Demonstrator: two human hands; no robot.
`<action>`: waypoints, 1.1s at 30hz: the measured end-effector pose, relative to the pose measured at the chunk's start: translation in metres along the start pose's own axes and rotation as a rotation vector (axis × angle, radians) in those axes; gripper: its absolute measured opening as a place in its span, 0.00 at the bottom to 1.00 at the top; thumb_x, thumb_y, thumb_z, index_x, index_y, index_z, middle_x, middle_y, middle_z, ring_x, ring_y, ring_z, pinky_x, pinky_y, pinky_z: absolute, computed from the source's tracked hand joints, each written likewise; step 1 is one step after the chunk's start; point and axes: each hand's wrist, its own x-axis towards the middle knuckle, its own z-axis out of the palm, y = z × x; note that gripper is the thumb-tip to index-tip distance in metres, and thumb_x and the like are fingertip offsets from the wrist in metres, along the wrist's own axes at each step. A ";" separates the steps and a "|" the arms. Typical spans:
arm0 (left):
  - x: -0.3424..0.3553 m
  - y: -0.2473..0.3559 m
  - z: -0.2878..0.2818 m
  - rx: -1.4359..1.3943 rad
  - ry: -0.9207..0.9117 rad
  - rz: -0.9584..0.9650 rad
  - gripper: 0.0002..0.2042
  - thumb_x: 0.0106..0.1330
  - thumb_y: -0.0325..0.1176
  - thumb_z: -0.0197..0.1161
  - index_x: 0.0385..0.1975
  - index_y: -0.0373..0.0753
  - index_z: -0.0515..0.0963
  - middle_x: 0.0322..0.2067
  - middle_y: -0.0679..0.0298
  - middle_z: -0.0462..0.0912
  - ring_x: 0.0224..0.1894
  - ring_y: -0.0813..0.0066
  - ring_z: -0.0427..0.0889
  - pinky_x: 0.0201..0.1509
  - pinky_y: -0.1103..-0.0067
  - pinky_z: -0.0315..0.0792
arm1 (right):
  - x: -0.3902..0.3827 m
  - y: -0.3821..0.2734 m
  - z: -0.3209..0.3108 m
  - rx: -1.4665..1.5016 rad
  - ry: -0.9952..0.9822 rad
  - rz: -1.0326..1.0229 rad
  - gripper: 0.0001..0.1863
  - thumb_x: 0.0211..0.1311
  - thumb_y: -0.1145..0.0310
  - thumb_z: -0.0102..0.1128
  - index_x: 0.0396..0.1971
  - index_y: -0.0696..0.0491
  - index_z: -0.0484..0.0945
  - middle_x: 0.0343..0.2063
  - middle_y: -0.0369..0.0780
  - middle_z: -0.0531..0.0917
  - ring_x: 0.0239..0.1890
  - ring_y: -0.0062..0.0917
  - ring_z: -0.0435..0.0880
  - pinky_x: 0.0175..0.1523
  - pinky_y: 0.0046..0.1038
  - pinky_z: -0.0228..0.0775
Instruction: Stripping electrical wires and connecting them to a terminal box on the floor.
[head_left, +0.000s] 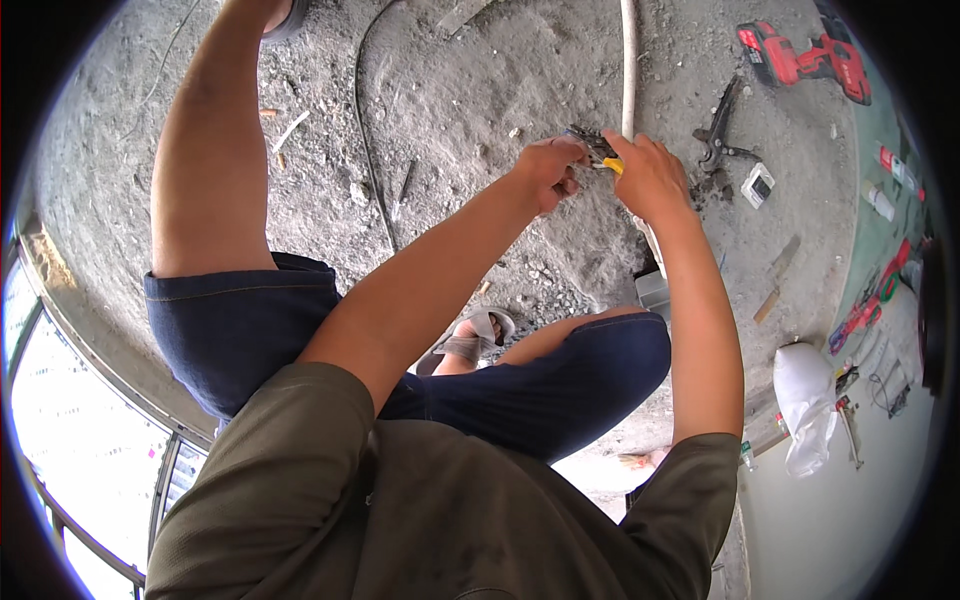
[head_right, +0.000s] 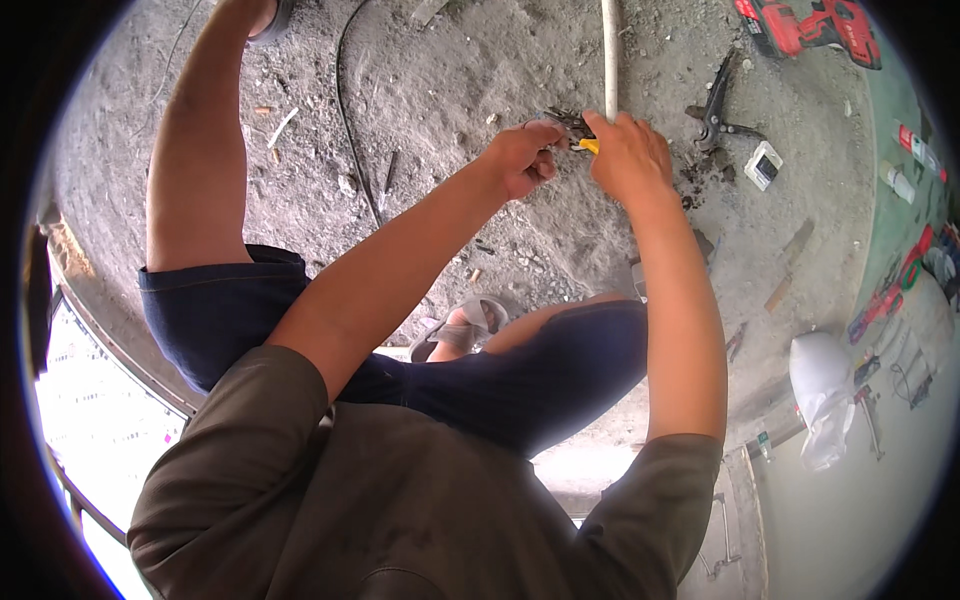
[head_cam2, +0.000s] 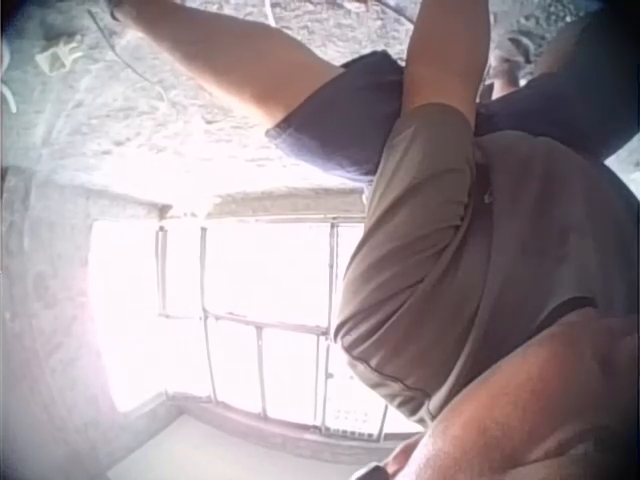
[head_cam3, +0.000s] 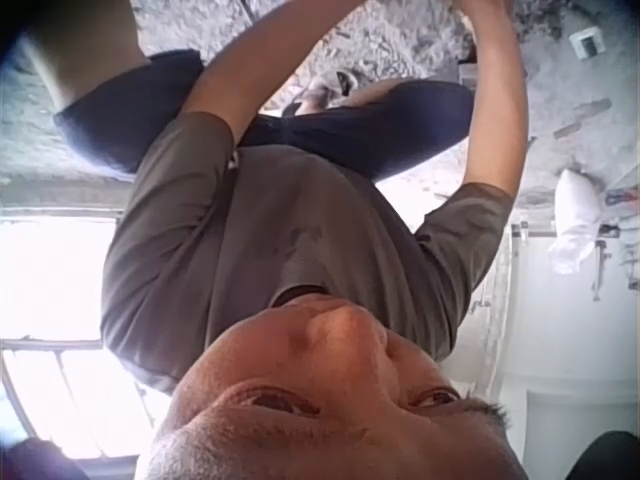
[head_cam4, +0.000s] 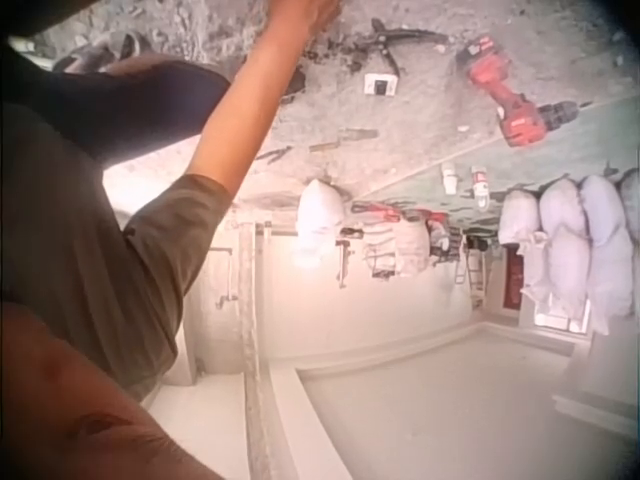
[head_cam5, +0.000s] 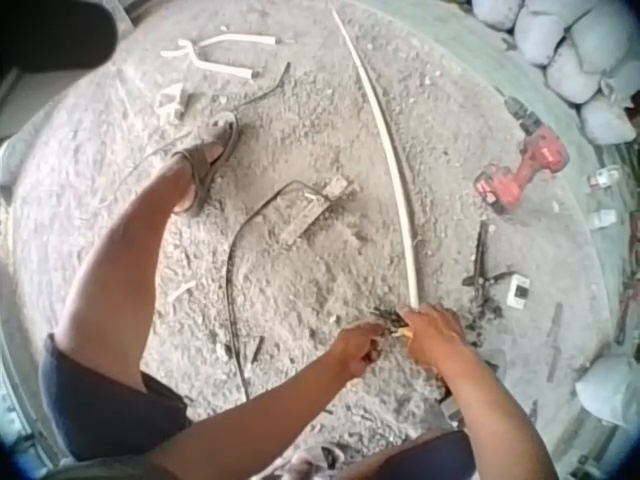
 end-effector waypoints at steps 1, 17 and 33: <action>0.000 0.000 -0.001 -0.004 -0.013 -0.002 0.03 0.62 0.26 0.57 0.26 0.42 0.75 0.23 0.67 0.74 0.17 0.81 0.61 0.20 0.81 0.61 | 0.000 0.001 0.001 -0.013 0.031 -0.038 0.30 0.51 0.72 0.60 0.58 0.41 0.71 0.38 0.44 0.78 0.43 0.41 0.79 0.48 0.39 0.72; -0.002 0.001 -0.004 0.164 0.007 0.011 0.03 0.63 0.28 0.58 0.30 0.37 0.73 0.21 0.66 0.73 0.17 0.80 0.64 0.17 0.78 0.62 | -0.022 -0.048 -0.012 0.131 -0.212 0.313 0.24 0.56 0.68 0.54 0.56 0.49 0.72 0.36 0.52 0.82 0.42 0.43 0.82 0.46 0.39 0.74; -0.004 0.005 -0.006 0.549 0.075 0.126 0.06 0.62 0.32 0.62 0.35 0.37 0.77 0.22 0.64 0.78 0.18 0.81 0.69 0.18 0.80 0.63 | -0.042 -0.074 0.008 0.659 -0.204 0.556 0.29 0.57 0.66 0.49 0.61 0.54 0.64 0.48 0.54 0.77 0.52 0.46 0.77 0.56 0.40 0.67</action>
